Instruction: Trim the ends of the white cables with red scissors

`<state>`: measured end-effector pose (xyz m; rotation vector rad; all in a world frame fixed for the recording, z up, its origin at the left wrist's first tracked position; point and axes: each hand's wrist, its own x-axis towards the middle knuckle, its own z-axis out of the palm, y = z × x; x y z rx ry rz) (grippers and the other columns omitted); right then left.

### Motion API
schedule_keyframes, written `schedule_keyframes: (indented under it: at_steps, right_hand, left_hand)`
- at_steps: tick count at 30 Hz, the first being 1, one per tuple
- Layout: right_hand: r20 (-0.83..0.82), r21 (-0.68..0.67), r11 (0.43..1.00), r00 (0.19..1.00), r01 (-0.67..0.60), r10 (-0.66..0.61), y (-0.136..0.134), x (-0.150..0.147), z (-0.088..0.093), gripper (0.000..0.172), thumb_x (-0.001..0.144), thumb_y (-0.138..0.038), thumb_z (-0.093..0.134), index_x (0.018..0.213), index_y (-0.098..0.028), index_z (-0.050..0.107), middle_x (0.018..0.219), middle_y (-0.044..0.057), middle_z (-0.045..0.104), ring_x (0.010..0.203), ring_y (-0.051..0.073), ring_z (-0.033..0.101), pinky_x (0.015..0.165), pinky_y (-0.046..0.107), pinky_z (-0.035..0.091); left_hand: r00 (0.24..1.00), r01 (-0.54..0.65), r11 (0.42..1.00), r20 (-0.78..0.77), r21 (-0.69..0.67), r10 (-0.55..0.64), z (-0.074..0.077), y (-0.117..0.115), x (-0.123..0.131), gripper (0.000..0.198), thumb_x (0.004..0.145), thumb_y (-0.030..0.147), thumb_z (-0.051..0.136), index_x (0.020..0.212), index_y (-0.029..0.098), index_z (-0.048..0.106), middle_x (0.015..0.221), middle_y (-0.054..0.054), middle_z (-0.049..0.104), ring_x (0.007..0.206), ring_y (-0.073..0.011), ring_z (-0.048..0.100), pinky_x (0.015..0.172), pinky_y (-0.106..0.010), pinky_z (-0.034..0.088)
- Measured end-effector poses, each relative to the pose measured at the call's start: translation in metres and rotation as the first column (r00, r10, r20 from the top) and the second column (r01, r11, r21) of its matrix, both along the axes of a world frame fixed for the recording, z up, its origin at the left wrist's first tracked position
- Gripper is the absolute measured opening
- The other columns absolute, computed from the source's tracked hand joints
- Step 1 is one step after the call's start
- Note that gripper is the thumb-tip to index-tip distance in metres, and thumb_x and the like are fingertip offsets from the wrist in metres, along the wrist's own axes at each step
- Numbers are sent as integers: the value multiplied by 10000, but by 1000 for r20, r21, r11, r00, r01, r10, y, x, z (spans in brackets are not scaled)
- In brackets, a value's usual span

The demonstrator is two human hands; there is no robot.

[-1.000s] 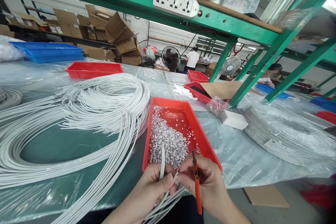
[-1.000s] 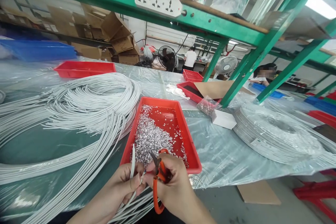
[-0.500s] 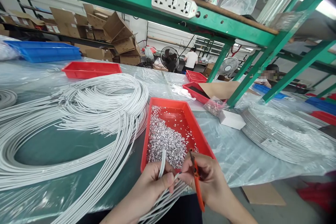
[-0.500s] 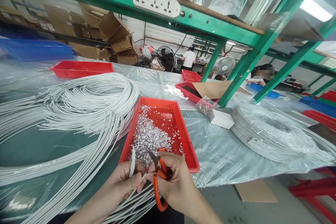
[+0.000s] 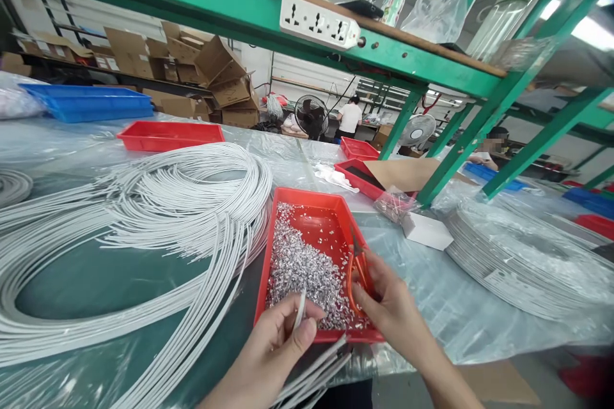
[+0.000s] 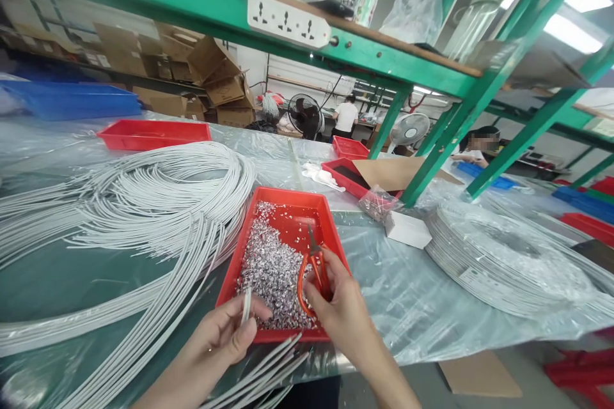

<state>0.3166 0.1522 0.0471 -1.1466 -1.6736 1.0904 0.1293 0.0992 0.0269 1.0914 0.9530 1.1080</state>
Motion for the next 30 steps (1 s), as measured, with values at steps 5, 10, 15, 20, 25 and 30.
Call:
schedule_keyframes:
  at_steps: [5, 10, 15, 20, 25, 30]
  right_hand:
    - [-46, -8, 994, 993, -111, 110, -10, 15, 12, 579, 770, -439, 606, 1255, -192, 409, 1083, 133, 593, 978, 258, 562, 838, 366, 468]
    - [-95, -131, 971, 977, -200, 189, -24, 13, 12, 497, 741, -418, 654, 1185, -246, 513, 1044, 99, 643, 963, 247, 598, 867, 365, 469]
    - [-95, -77, 997, 995, 8, -15, -18, 15, -2, 507, 748, -467, 620, 1166, -226, 464, 986, 106, 646, 861, 225, 619, 812, 343, 494]
    - [-110, -79, 997, 994, -4, -5, -26, 22, -2, 528, 762, -483, 602, 1187, -226, 422, 1029, 120, 631, 901, 227, 609, 825, 353, 478]
    - [-134, -100, 995, 991, -4, -9, -42, 30, -4, 586, 755, -485, 599, 1234, -232, 374, 1117, 140, 583, 993, 239, 576, 846, 334, 468]
    - [49, 11, 999, 998, -38, 38, -56, 27, -26, 555, 737, -411, 615, 1231, -209, 464, 969, 110, 655, 899, 268, 620, 732, 309, 513]
  left_hand:
    - [998, -54, 998, -34, 23, 55, 8, 12, -2, 357, 785, 502, 538, 828, 182, 690, 688, 17, 481, 575, -117, 487, 589, -247, 395]
    - [999, -49, 997, 14, -56, 50, 1, 14, -1, 389, 761, 506, 560, 892, 155, 665, 541, 53, 415, 493, -120, 448, 509, -245, 398]
    - [901, -198, 967, -358, 161, 244, -6, 14, 10, 301, 641, 248, 722, 930, 208, 648, 768, -9, 569, 563, -140, 464, 559, -260, 376]
    - [766, -91, 978, -614, 189, 190, -5, 19, 24, 80, 636, 197, 698, 709, 186, 666, 692, -48, 633, 691, -235, 551, 639, -317, 387]
    - [862, 31, 994, -507, 109, 29, 2, 21, 9, 130, 750, 280, 601, 699, 168, 641, 601, 10, 564, 569, -147, 480, 560, -251, 349]
    - [998, -3, 1000, -62, -22, 2, 0, 14, -8, 308, 720, 438, 638, 670, 146, 555, 545, 53, 472, 464, -74, 299, 448, -200, 219]
